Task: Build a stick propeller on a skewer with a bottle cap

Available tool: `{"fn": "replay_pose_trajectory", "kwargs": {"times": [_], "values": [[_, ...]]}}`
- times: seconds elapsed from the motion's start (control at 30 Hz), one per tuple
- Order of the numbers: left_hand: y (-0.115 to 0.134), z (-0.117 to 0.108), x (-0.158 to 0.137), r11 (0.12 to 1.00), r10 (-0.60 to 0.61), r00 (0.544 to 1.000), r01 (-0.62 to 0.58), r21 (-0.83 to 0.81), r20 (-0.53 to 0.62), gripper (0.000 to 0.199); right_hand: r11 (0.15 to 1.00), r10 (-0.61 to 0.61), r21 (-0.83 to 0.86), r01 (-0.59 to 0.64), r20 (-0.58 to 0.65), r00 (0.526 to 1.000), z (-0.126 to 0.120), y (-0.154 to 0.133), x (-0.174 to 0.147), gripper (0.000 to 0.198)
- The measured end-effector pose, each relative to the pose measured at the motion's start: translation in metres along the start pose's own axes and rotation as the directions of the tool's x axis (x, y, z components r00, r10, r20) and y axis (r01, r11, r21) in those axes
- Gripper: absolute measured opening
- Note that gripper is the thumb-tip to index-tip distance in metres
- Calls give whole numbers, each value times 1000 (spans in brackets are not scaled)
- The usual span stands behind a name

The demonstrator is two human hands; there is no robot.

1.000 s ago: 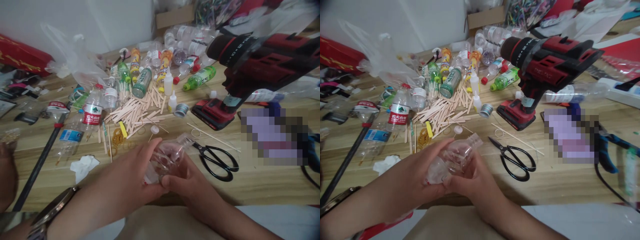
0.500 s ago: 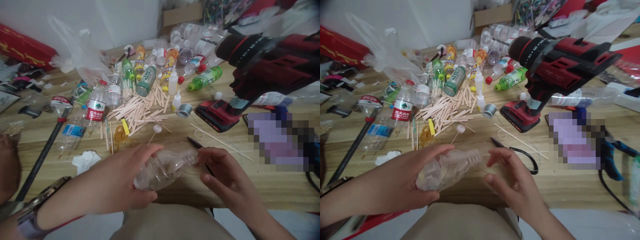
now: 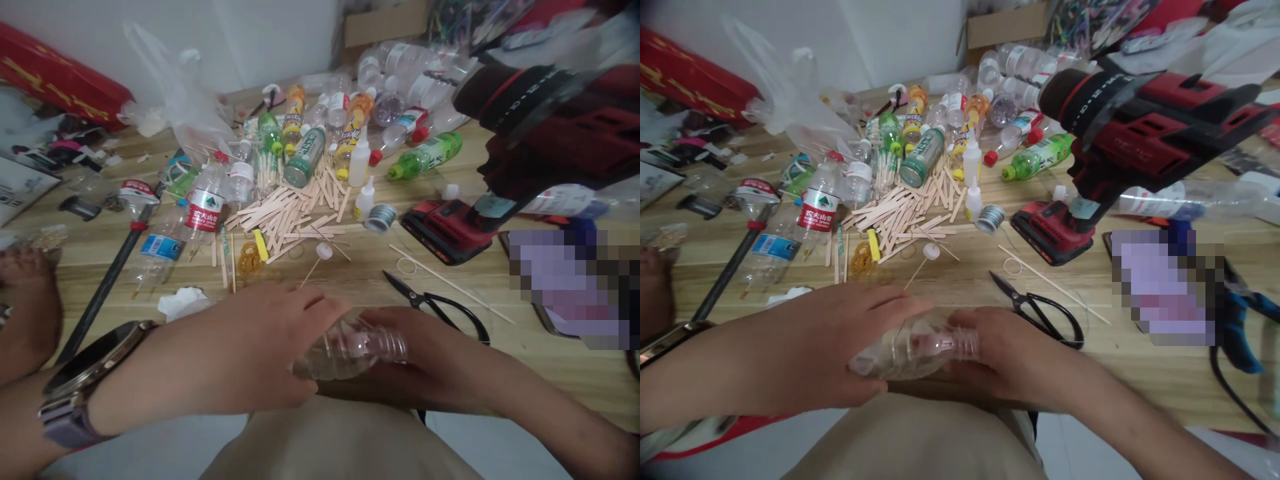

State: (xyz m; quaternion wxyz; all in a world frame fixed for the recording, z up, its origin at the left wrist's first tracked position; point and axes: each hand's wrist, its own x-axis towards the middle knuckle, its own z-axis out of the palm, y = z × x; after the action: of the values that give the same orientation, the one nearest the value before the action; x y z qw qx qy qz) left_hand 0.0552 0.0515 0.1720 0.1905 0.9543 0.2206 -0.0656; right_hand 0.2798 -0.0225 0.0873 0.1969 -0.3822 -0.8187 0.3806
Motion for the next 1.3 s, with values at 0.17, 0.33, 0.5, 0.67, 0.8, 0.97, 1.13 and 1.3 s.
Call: {"fn": "replay_pose_trajectory", "kwargs": {"times": [0.17, 0.33, 0.5, 0.67, 0.8, 0.97, 1.13, 1.3], "values": [[7, -4, -3, 997, 37, 999, -39, 65, 35, 53, 992, -99, -100, 80, -192, 976, 13, 7, -3, 34], [8, -15, -7, 970, 123, 992, -120, 211, -5, 51, 966, -239, -168, 195, -304, 922, 26, 15, -5, 36], [3, -17, -5, 986, 33, 997, -44, 158, 74, 67, 945, -317, -202, 258, -363, 876, 32, 13, 0, 35], [6, -18, -1, 977, 54, 997, -65, 204, 59, 79, 936, -337, -243, 257, -399, 853, 32, 11, -1, 32], [6, -23, -2, 958, 50, 999, -54, 280, 20, 89, 950, -309, -184, 253, -418, 854, 33, 12, -4, 31], [2, -22, -6, 966, 24, 999, -18, 258, -21, 73, 959, -282, -157, 236, -439, 853, 34, 10, -3, 27], [-1, -18, -10, 990, 44, 994, -29, 140, -105, 62, 967, -235, -27, 253, -481, 844, 34, 3, 0, 22], [-6, -10, -14, 993, 116, 955, -120, 1, -274, 25, 945, -106, 218, 245, -505, 857, 40, -1, -1, 29]]}}
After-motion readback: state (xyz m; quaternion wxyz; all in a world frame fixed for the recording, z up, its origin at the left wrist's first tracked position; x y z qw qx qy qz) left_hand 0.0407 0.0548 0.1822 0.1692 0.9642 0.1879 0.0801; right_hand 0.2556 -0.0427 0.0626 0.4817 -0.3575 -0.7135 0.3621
